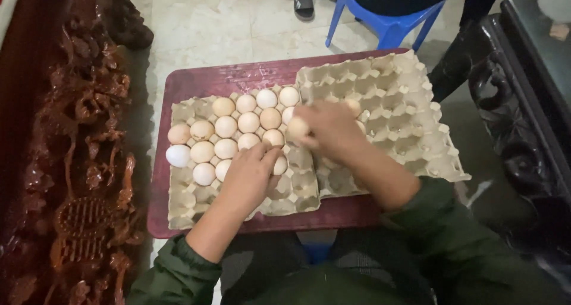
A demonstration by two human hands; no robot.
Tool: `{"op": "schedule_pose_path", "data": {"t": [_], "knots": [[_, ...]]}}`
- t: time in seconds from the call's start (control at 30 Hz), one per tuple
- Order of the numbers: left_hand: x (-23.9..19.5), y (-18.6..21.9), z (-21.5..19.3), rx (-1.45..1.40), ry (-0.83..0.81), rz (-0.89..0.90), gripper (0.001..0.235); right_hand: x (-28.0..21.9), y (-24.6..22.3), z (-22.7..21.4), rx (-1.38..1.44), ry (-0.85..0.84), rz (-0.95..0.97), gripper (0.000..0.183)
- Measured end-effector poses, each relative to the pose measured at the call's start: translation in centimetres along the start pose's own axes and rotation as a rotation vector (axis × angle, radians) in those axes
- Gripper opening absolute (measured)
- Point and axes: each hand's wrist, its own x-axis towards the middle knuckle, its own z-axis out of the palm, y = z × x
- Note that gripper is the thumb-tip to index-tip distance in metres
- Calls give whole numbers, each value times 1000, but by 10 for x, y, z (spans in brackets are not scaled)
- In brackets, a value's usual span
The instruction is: The person arranges eggs into a cardboard egg tray placed on a maroon tray. They pick up eggs from a pile and place them into the empty slots of the tray, filling it up row by row.
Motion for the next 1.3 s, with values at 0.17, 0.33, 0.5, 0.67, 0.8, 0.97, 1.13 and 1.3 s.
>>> {"op": "schedule_pose_path", "data": {"t": [0.17, 0.33, 0.5, 0.67, 0.8, 0.97, 1.13, 1.3], "knots": [[2, 3, -15, -99, 27, 5, 52, 10, 51, -56, 98, 104, 342, 57], [46, 25, -64, -429, 120, -117, 51, 11, 90, -39, 124, 28, 554, 62], [150, 8, -26, -350, 221, -10, 52, 0, 100, -32, 232, 84, 541, 48], [205, -17, 39, -253, 27, -90, 38, -26, 99, -33, 323, 214, 438, 42], [165, -11, -1, -343, 182, 7, 32, -22, 66, -19, 252, 328, 114, 32], [59, -38, -42, -327, 196, -128, 35, 4, -11, 19, 94, 92, -92, 42], [-6, -46, -58, -335, 161, -347, 39, 22, -52, 33, -100, -270, 17, 49], [-1, -41, -48, -116, 12, -199, 52, 27, -57, 22, -79, -302, 18, 40]]}}
